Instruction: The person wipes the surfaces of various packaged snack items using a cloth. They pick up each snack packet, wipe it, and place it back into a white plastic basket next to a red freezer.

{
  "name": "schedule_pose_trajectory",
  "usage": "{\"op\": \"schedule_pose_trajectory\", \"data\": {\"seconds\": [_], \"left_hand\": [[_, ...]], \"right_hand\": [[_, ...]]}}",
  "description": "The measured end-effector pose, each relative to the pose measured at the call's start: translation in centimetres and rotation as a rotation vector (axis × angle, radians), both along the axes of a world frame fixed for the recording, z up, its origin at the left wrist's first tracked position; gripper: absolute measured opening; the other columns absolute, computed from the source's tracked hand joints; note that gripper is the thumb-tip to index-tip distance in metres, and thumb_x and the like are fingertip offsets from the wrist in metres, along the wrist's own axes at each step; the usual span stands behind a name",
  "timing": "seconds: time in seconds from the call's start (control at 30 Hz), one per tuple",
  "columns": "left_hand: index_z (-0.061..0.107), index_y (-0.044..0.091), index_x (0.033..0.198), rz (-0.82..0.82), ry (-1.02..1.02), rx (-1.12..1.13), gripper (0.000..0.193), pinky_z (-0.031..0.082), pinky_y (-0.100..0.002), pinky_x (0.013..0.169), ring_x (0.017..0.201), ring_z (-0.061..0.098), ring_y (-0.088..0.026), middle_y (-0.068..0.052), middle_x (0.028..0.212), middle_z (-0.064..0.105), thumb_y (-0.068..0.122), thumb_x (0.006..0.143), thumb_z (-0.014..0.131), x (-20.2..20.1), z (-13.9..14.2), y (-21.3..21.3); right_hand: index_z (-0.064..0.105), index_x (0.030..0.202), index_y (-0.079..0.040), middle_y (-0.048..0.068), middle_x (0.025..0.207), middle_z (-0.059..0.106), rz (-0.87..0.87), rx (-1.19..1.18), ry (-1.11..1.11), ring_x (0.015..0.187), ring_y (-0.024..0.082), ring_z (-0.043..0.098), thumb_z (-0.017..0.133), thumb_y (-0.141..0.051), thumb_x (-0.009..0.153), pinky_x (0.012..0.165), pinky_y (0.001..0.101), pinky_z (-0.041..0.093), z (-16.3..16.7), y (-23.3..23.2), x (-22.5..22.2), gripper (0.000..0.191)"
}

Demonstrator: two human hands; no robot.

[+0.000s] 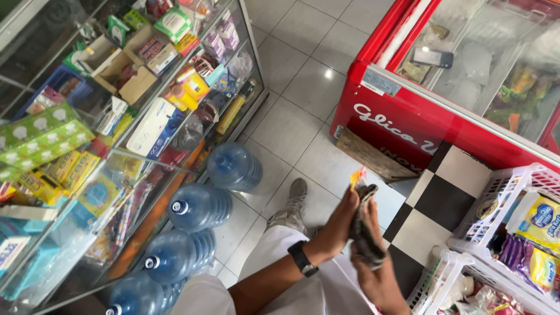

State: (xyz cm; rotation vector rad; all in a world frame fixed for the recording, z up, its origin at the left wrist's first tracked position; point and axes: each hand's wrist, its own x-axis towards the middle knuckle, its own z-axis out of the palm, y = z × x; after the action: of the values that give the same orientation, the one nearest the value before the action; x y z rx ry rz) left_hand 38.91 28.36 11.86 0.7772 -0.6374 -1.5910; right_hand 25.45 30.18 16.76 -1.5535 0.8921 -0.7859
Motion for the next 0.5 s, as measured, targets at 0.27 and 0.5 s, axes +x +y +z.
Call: {"op": "schedule_pose_trajectory", "data": {"seconds": [0.27,0.5], "left_hand": [[0.019,0.0,0.166,-0.109,-0.089,-0.142,0.076,0.024,-0.034,0.126,0.151,0.032,-0.02,-0.013,0.163,0.032,0.055,0.114,0.029,-1.7,0.2,-2.1],[0.013,0.011,0.164,-0.282,-0.053,-0.068,0.073,0.029,-0.031,0.123,0.149,0.034,-0.015,-0.004,0.16,0.035,0.054,0.108,0.028,-1.5,0.9,-6.4]], "right_hand": [[0.016,0.162,0.002,0.021,0.173,0.009,-0.145,-0.094,-0.048,0.159,0.03,0.012,0.047,-0.005,0.099,0.125,0.0421,0.016,-0.9,-2.2,-0.2,0.071],[0.023,0.161,0.002,0.018,0.175,0.016,-0.307,0.039,-0.039,0.157,0.032,0.02,0.045,-0.01,0.1,0.123,0.0407,0.021,0.7,-7.5,0.5,0.066]]}}
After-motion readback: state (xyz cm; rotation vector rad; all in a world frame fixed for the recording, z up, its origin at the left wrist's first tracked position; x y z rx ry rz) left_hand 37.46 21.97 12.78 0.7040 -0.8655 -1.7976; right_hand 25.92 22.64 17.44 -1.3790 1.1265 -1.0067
